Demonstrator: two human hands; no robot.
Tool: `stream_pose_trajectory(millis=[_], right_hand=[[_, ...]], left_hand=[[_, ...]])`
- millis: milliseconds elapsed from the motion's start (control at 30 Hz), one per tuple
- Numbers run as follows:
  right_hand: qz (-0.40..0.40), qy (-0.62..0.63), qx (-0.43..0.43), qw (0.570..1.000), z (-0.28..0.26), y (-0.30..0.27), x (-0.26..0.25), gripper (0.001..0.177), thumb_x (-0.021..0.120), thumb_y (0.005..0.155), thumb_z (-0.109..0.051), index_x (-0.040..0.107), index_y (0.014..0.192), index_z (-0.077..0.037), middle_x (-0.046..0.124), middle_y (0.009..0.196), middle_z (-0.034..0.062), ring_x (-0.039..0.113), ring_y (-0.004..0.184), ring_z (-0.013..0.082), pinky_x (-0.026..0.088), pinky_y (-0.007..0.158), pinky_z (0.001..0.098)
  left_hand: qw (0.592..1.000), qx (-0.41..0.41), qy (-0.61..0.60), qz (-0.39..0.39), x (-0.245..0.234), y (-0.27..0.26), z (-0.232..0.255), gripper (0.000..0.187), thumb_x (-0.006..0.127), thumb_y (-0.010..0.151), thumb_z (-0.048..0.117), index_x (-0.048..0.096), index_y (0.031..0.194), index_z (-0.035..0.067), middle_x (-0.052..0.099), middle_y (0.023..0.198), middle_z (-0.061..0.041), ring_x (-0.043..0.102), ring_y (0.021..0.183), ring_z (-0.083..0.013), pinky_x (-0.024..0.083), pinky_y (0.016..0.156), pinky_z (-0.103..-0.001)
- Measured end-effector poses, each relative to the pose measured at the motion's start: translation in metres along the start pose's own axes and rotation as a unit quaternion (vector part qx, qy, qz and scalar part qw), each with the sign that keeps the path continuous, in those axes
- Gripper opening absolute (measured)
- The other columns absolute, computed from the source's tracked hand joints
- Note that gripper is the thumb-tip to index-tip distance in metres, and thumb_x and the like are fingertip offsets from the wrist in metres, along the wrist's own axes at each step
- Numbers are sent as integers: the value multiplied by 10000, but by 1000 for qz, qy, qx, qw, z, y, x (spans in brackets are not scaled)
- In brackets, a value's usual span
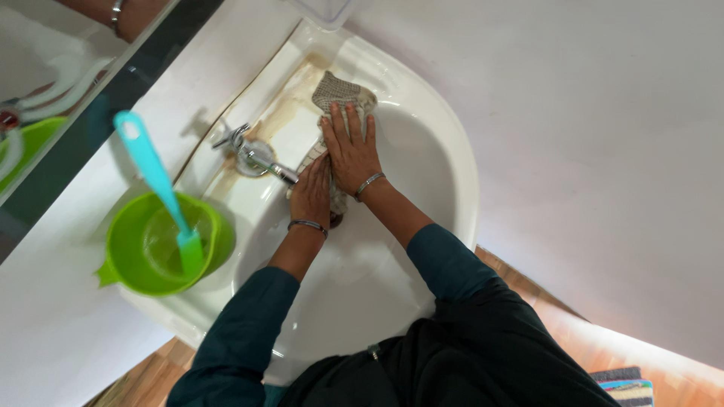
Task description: The person cleans a white bathroom sink using a striped cloth. They wipe the basin, faucet, and surrounding surfaces, occasionally wringing the cloth under running water from the tap. A green plastic cup with a blue brush is visible in the sink during the process.
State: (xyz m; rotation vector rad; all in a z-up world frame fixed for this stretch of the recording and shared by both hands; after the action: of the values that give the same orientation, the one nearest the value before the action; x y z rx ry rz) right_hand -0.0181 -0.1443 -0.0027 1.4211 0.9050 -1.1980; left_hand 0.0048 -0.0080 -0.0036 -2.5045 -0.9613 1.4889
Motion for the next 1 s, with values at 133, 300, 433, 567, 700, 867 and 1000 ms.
stream_pose_trajectory(millis=[133,300,433,567,700,867,1000], right_hand=[[-49,65,-31,996,-33,14,-37,733,646,905,-199,369,1576,-103,199,1690,140,135,1573,397,105,1219,713],[-104,124,-131,978,-58,25,-53,753,679,850,-273,430,1550,-153,266,1628,41,210,1527,307,120,1217,704],[-7,103,-139,985,-73,6,-38,779,691,930,-302,336,1601,-127,163,1700,125,109,1553,395,159,1188,723],[-80,162,-103,978,-121,-29,-23,897,672,888,-289,200,1622,-81,-7,1685,233,-48,1510,544,179,1178,718],[-62,233,-140,960,-146,-57,-18,913,665,904,-288,161,1638,-86,-66,1710,198,-117,1540,538,199,1237,640],[-139,375,-140,906,-175,-81,3,961,656,890,-228,75,1636,-53,-131,1703,245,-241,1503,548,71,1243,623],[-102,519,-189,827,-200,-111,35,937,584,989,-260,-29,1653,-9,-238,1666,286,-260,1541,484,-63,1264,577]], left_hand=[[998,-43,-40,21,5,-57,-22,690,355,1031,300,149,1631,30,73,1729,-53,43,1552,-234,11,1219,-403],[987,-94,-124,31,8,-106,-27,681,381,1011,278,196,1619,36,106,1714,-59,43,1566,-243,42,1233,-425],[984,-129,-117,39,9,-131,-28,683,393,1000,271,208,1617,46,93,1720,-54,45,1559,-262,34,1225,-444],[989,-94,-108,-50,12,-159,-29,669,384,1006,294,206,1605,56,83,1704,-95,7,1556,-306,5,1208,-480],[982,-109,-136,-68,17,-187,-25,622,385,1023,311,283,1589,75,137,1709,-89,31,1565,-310,25,1225,-488],[975,-128,-175,-57,26,-217,-18,561,373,1036,321,423,1522,47,246,1671,-107,97,1554,-326,86,1237,-487],[948,-142,-278,57,27,-255,-17,508,468,985,339,617,1332,-1,448,1540,-174,286,1489,-349,253,1178,-493]])
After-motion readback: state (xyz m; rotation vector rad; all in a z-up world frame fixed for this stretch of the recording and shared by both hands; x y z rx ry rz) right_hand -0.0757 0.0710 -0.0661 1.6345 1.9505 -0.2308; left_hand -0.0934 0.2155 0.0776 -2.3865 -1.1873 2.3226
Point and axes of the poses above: each hand's wrist, its own y-axis towards the middle knuckle, its own x-axis out of the palm, z = x × y, the point moved 1 cm from there along y, towards the middle knuckle
